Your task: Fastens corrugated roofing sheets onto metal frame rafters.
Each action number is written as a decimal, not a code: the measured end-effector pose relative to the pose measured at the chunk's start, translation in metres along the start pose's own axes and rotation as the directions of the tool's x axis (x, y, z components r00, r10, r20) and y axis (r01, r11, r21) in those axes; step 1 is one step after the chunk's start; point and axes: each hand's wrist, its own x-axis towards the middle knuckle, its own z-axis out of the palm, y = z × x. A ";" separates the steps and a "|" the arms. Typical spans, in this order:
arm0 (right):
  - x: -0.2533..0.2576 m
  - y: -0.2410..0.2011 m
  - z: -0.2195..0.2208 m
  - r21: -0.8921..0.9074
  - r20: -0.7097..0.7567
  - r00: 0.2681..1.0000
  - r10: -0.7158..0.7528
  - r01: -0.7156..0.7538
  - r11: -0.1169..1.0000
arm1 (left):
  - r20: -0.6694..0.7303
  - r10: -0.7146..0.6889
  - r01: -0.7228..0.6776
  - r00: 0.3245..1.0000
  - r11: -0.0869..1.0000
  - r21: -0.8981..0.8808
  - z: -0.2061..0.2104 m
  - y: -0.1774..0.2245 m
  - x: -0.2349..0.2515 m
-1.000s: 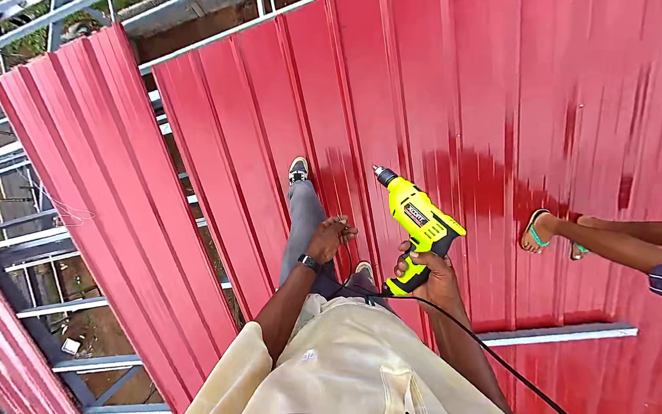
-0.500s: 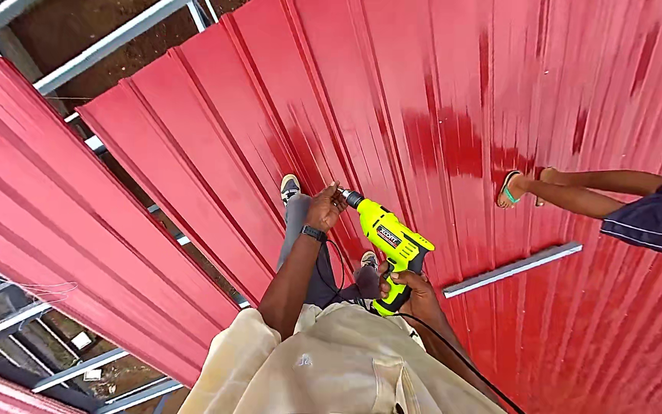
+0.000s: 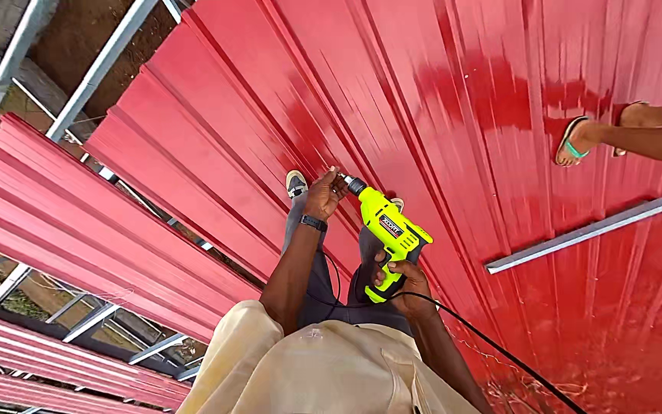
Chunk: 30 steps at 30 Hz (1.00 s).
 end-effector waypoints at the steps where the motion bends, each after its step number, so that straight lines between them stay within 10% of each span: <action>1: 0.006 -0.002 -0.012 0.015 0.016 1.000 0.005 -0.006 1.000 | -0.017 0.003 -0.003 1.000 1.000 0.001 0.001 -0.005 0.012; 17: 0.049 -0.032 -0.109 0.226 0.082 0.995 0.051 -0.068 0.972 | -0.121 -0.034 0.046 0.992 0.993 0.104 0.038 -0.061 0.095; 22: 0.081 -0.039 -0.122 -0.214 -0.078 0.996 -0.053 0.035 0.976 | -0.178 -0.172 0.193 0.969 0.975 0.109 0.035 -0.064 0.133; 30: 0.165 -0.036 -0.139 -0.786 -0.290 0.931 -0.221 -0.100 0.610 | -0.234 -0.344 0.371 0.910 0.925 0.084 0.012 -0.106 0.252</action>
